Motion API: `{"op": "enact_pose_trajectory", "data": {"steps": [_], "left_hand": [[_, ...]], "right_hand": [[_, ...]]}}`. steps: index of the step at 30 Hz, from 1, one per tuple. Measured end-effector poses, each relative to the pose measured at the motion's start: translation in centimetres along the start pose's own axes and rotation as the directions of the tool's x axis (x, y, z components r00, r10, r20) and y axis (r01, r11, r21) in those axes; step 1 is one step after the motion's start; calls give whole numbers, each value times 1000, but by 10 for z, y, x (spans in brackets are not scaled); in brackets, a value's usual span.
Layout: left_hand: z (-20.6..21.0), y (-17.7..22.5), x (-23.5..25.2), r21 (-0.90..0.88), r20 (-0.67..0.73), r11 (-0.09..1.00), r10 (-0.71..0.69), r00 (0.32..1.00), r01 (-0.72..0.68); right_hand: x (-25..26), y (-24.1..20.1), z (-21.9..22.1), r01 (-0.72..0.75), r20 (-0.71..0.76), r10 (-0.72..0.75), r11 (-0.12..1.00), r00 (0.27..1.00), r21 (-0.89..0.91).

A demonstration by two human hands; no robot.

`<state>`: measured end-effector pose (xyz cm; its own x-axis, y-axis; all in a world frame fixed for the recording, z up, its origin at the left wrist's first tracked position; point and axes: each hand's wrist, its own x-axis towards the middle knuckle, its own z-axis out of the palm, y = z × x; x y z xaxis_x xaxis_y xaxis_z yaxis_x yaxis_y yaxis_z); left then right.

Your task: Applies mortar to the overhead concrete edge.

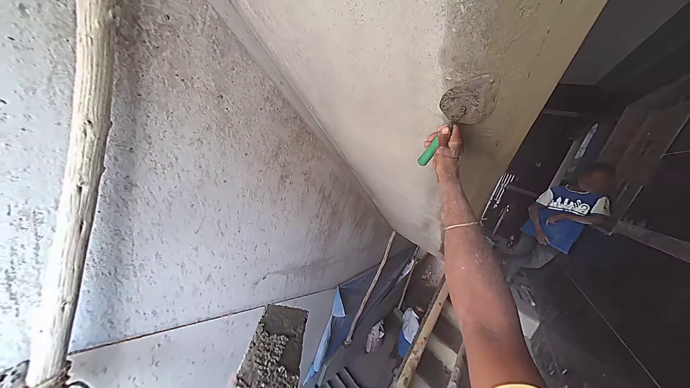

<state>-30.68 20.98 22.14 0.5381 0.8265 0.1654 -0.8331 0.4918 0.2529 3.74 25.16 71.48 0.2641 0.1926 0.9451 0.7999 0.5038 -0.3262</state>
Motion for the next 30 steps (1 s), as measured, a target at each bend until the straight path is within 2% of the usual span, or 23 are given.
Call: {"op": "enact_pose_trajectory", "data": {"steps": [2,5,6,11,13,14,18,25,30], "left_hand": [[-4,-1,0,-34,8,999,-4,1000,4],[25,-6,-11,-26,-256,1000,9,967,-16],[24,-6,-16,-60,-271,998,-7,963,-9],[11,-6,-14,-117,-71,987,-123,990,114],[12,-11,-17,-107,-21,982,-158,987,155],[16,-14,-21,-89,-45,982,-171,984,167],[20,-24,-23,-50,-68,974,-225,972,222],[13,-43,-21,29,-28,929,-368,930,368],[9,-53,-20,69,-50,883,-463,885,465]], "right_hand": [[-17,15,7,-22,119,33,995,992,-93],[-93,15,16,-24,287,70,987,956,-160],[-134,13,16,-25,346,79,987,935,-159],[-339,18,-5,-62,526,149,982,837,-179],[-395,27,-23,-41,552,173,969,816,-243],[-416,30,-33,1,551,151,964,821,-266],[-454,43,-68,146,597,64,944,800,-297],[-468,59,-94,228,665,88,899,742,-373],[-471,73,-98,243,686,51,914,725,-326]]}}
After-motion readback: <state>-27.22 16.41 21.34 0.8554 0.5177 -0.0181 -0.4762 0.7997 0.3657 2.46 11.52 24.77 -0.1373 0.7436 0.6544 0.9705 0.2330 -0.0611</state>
